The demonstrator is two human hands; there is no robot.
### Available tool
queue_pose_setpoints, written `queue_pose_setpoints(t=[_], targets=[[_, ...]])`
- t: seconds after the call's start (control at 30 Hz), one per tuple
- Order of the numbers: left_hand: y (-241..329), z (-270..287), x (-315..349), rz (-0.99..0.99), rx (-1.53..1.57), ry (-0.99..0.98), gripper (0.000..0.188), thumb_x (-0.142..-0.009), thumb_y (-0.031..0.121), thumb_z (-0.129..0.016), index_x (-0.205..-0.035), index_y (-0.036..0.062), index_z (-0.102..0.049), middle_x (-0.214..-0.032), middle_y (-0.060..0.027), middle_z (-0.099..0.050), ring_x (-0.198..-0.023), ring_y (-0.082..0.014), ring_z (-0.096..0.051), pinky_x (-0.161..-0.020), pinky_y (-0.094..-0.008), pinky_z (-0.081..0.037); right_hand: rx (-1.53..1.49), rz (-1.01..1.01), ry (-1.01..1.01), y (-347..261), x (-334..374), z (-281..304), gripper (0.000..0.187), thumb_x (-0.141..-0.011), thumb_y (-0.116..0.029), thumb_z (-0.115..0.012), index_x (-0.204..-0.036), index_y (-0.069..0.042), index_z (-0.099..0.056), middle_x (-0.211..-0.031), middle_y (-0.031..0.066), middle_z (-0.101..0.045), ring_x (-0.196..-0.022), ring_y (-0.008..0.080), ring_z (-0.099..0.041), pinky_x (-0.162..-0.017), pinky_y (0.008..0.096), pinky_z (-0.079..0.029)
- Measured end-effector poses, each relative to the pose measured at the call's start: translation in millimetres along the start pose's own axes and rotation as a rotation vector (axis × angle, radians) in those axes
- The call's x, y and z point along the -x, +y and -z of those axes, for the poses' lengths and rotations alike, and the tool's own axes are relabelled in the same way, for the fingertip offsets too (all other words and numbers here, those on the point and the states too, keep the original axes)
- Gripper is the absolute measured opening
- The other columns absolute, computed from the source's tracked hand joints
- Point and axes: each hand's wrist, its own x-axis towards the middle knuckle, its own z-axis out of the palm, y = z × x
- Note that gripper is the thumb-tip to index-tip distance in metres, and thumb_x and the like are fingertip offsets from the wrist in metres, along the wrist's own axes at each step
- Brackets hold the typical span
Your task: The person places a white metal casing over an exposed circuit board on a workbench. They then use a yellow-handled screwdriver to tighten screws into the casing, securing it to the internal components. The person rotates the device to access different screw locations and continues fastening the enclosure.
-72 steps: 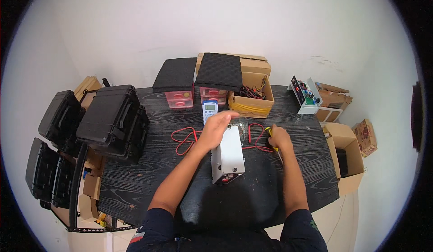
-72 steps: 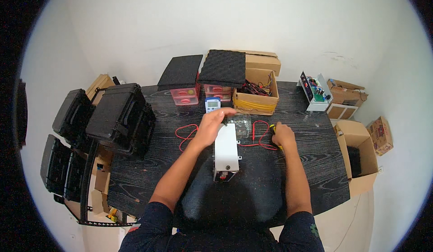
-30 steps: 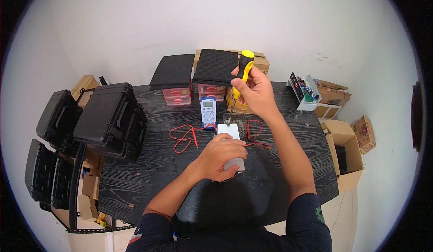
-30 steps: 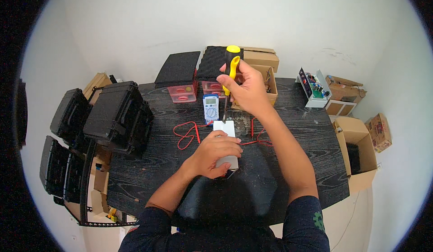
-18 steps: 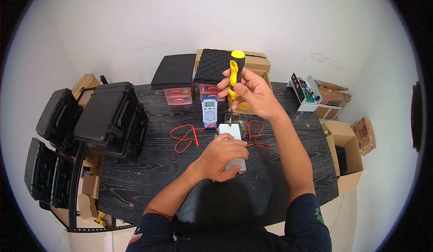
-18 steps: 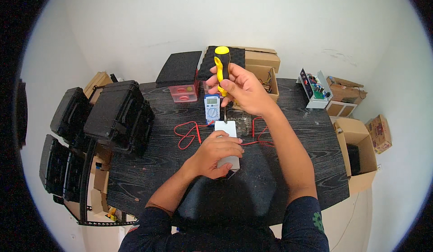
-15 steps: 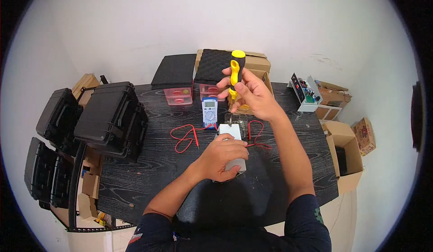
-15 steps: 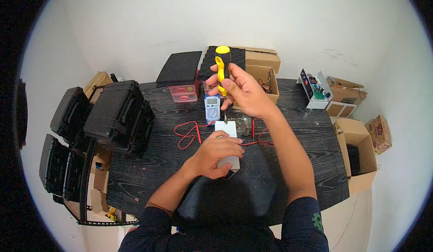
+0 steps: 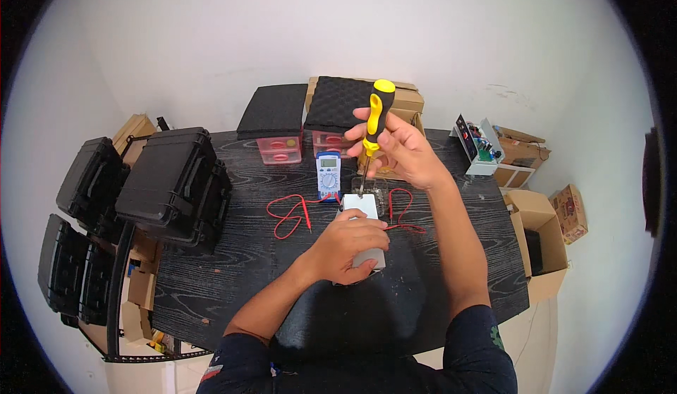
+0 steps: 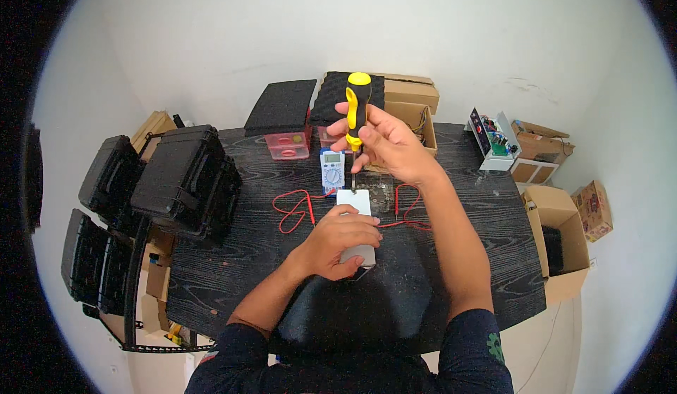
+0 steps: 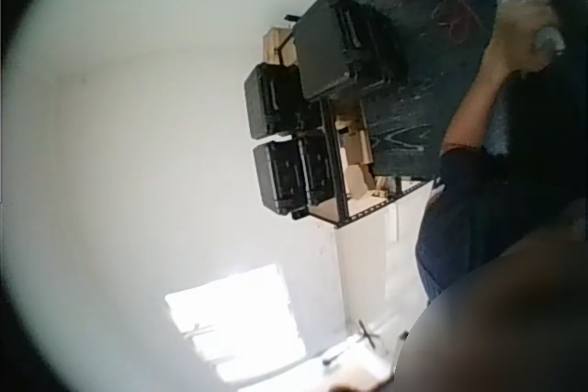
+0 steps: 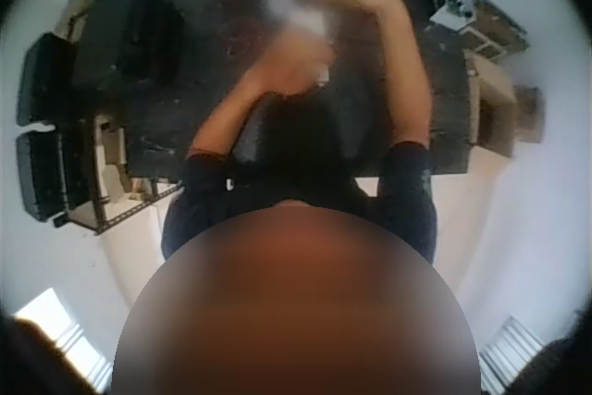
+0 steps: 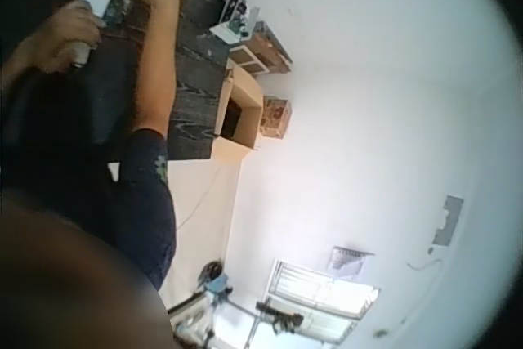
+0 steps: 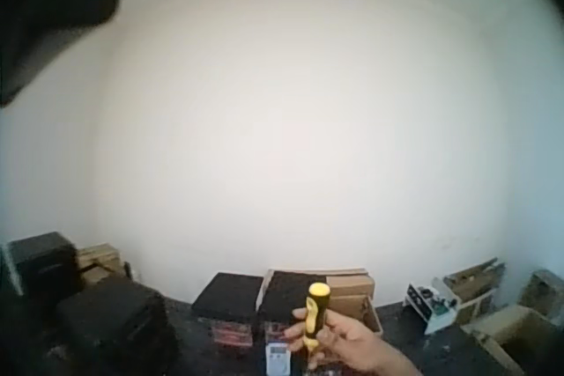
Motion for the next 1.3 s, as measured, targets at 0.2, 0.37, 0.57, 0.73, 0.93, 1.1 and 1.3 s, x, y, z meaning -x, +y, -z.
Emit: queue_pose_setpoints(t=[0.2,0.37,0.57,0.73,0.93,1.1,1.3], targets=[[-5,-3,3,0.011,0.002,-0.020,0.033,-0.082,0.026,-0.067,-0.111,0.0117,-0.072,-0.119,-0.0054,-0.076,-0.126,-0.0285,-0.069,-0.105,-0.0493,-0.044,0.201,0.079,0.080,6,6,-9,0.052,-0.108,-0.018,-0.066,-0.154,-0.004,-0.047,-0.118,0.0069,-0.066,-0.094,0.0149,-0.070,-0.074,0.0283,-0.060],[-5,-2,2,0.007,0.006,-0.018,0.032,-0.084,0.027,-0.066,-0.111,0.0117,-0.072,-0.118,-0.0054,-0.076,-0.126,-0.0285,-0.069,-0.105,-0.0493,-0.044,0.129,0.083,0.109,4,6,-19,0.053,-0.106,-0.011,-0.068,-0.155,-0.004,-0.049,-0.114,0.0054,-0.065,-0.095,0.0140,-0.070,-0.078,0.0279,-0.060],[-2,-1,2,0.021,0.003,-0.022,0.031,-0.085,0.028,-0.065,-0.110,0.0113,-0.073,-0.118,-0.0059,-0.076,-0.126,-0.0290,-0.069,-0.105,-0.0494,-0.044,0.026,0.020,0.075,-1,8,-1,0.052,-0.110,-0.011,-0.060,-0.158,-0.003,-0.044,-0.125,0.0089,-0.067,-0.104,0.0178,-0.071,-0.083,0.0307,-0.059],[-3,-3,1,0.015,0.013,-0.018,0.031,-0.085,0.029,-0.065,-0.110,0.0112,-0.073,-0.118,-0.0061,-0.076,-0.127,-0.0288,-0.068,-0.106,-0.0496,-0.043,0.228,0.181,0.155,11,16,-1,0.052,-0.109,-0.017,-0.063,-0.156,-0.002,-0.046,-0.130,0.0095,-0.064,-0.104,0.0170,-0.072,-0.075,0.0286,-0.059],[-3,-1,3,0.028,0.007,-0.029,0.031,-0.086,0.029,-0.065,-0.110,0.0111,-0.073,-0.119,-0.0062,-0.076,-0.127,-0.0287,-0.068,-0.106,-0.0495,-0.043,0.147,0.216,0.217,10,16,-14,0.053,-0.106,-0.015,-0.069,-0.152,0.001,-0.048,-0.129,0.0093,-0.062,-0.101,0.0178,-0.074,-0.071,0.0292,-0.061],[-3,-3,3,0.021,-0.005,-0.025,0.032,-0.085,0.029,-0.065,-0.111,0.0111,-0.072,-0.119,-0.0062,-0.076,-0.127,-0.0287,-0.068,-0.106,-0.0498,-0.043,0.205,0.158,0.311,16,20,-5,0.046,-0.104,-0.009,-0.071,-0.145,0.002,-0.053,-0.124,0.0088,-0.066,-0.100,0.0180,-0.075,-0.071,0.0279,-0.061],[-2,-1,3,0.027,-0.007,-0.037,0.034,-0.084,0.028,-0.066,-0.112,0.0112,-0.072,-0.121,-0.0067,-0.076,-0.128,-0.0288,-0.067,-0.106,-0.0501,-0.043,0.029,0.129,0.349,14,14,-7,0.035,-0.102,-0.008,-0.072,-0.134,0.001,-0.061,-0.126,0.0108,-0.068,-0.095,0.0169,-0.075,-0.071,0.0270,-0.060]])
